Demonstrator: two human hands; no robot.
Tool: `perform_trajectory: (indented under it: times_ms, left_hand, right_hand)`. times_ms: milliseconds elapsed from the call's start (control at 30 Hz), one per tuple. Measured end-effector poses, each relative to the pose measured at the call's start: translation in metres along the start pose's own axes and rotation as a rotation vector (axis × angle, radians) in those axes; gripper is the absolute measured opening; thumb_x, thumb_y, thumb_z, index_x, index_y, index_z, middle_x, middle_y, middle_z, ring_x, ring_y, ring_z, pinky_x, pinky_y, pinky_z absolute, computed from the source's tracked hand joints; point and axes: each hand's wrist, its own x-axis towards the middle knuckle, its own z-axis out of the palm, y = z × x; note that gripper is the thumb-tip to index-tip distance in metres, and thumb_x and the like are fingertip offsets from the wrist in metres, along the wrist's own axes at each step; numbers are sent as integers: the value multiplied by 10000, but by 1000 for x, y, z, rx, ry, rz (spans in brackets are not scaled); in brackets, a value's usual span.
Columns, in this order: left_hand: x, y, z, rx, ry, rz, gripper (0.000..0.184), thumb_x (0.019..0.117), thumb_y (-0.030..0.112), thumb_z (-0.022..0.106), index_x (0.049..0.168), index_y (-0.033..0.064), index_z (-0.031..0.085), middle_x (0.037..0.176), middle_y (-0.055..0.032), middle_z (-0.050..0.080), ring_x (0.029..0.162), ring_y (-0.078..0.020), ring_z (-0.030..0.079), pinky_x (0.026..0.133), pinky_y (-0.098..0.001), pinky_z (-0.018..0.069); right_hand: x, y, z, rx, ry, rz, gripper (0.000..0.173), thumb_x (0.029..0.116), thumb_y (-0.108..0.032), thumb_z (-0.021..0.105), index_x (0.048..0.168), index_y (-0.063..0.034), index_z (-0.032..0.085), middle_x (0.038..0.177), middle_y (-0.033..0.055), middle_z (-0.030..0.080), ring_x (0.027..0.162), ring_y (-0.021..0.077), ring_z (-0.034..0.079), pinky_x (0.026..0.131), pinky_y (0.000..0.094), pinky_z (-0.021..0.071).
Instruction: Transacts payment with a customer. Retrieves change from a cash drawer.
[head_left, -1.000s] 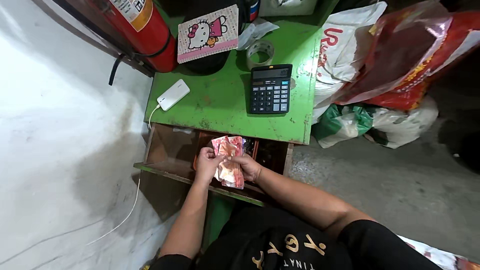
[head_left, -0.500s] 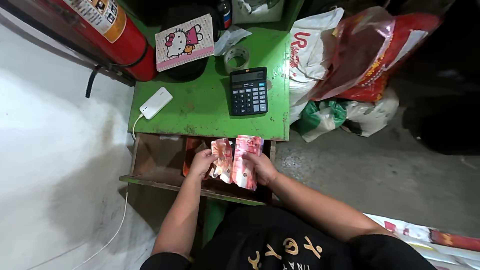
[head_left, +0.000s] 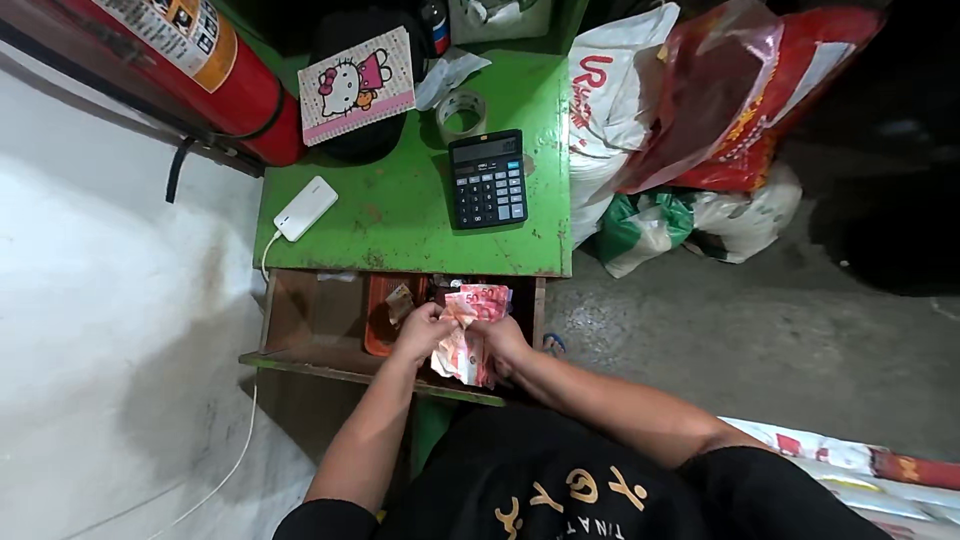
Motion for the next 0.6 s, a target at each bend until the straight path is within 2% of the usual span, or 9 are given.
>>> perform_trajectory:
  times_ms: [133, 233, 267, 333, 367, 433, 500, 533, 600]
  left_hand:
    - [26, -6, -6, 145, 120, -33, 355, 931, 64, 722, 1242, -48, 591, 1055, -203, 706, 947, -252, 704, 896, -441, 576]
    - [49, -11, -21, 332, 88, -89, 453, 921, 129, 752, 1316, -23, 591, 1179, -222, 691, 1079, -306, 686, 985, -491, 542]
    - [55, -11, -24, 435, 75, -101, 438, 913, 160, 761, 1299, -2, 630, 1199, -217, 689, 1112, -322, 674, 1005, -519, 524]
    - [60, -10, -29, 608, 113, -92, 328, 895, 237, 782, 1153, 45, 717, 1146, -204, 704, 1105, -353, 665, 993, -581, 505]
    - [58, -7, -32, 638, 141, -82, 308, 898, 260, 784, 1119, 53, 728, 1139, -205, 702, 1107, -364, 661, 990, -594, 502]
    - [43, 3, -40, 504, 148, -35, 319, 920, 201, 772, 1155, 6, 680, 1146, -220, 682, 1081, -347, 664, 977, -553, 524]
    - [21, 7, -41, 109, 83, 43, 312, 915, 39, 736, 1193, -19, 606, 1044, -179, 686, 906, -246, 688, 843, -433, 586]
    - [10, 9, -37, -91, 22, 61, 356, 912, -25, 703, 1244, -18, 577, 1022, -166, 695, 865, -223, 700, 810, -405, 604]
    - [-3, 11, -21, -250, -69, 43, 402, 905, -60, 684, 1290, -32, 571, 1026, -165, 713, 869, -218, 714, 821, -396, 613]
  right_hand:
    - [-8, -2, -5, 40, 14, 47, 352, 1019, -142, 621, 1312, 19, 511, 1026, 167, 695, 870, 227, 725, 769, 390, 624]
    - [-15, -3, -15, -4, 69, 68, 333, 1023, -135, 591, 1310, 11, 510, 1006, 155, 668, 851, 215, 698, 749, 389, 605]
    - [-16, -2, -17, -15, 73, 66, 325, 1021, -127, 592, 1305, 10, 511, 997, 153, 667, 845, 212, 697, 745, 388, 604]
    - [-16, 0, -19, -31, 74, 63, 331, 1007, -116, 621, 1296, 9, 518, 991, 152, 681, 837, 211, 709, 739, 385, 614]
    - [-16, 0, -18, -34, 73, 64, 353, 995, -112, 643, 1301, 11, 518, 1005, 158, 686, 846, 216, 714, 745, 388, 616]
    - [-13, -3, -17, -37, 75, 54, 407, 963, -94, 693, 1310, 19, 514, 1044, 168, 690, 883, 226, 720, 774, 390, 620]
    - [-8, -7, -16, -53, 80, 32, 427, 939, -89, 725, 1297, 29, 524, 1051, 166, 694, 896, 221, 720, 790, 382, 620]
    - [-6, -7, -15, -64, 81, 22, 429, 930, -91, 737, 1288, 31, 535, 1052, 165, 696, 902, 219, 720, 796, 379, 619]
    - [-1, -5, -13, -82, 65, 1, 435, 916, -91, 755, 1277, 34, 546, 1052, 166, 696, 906, 216, 718, 805, 379, 618]
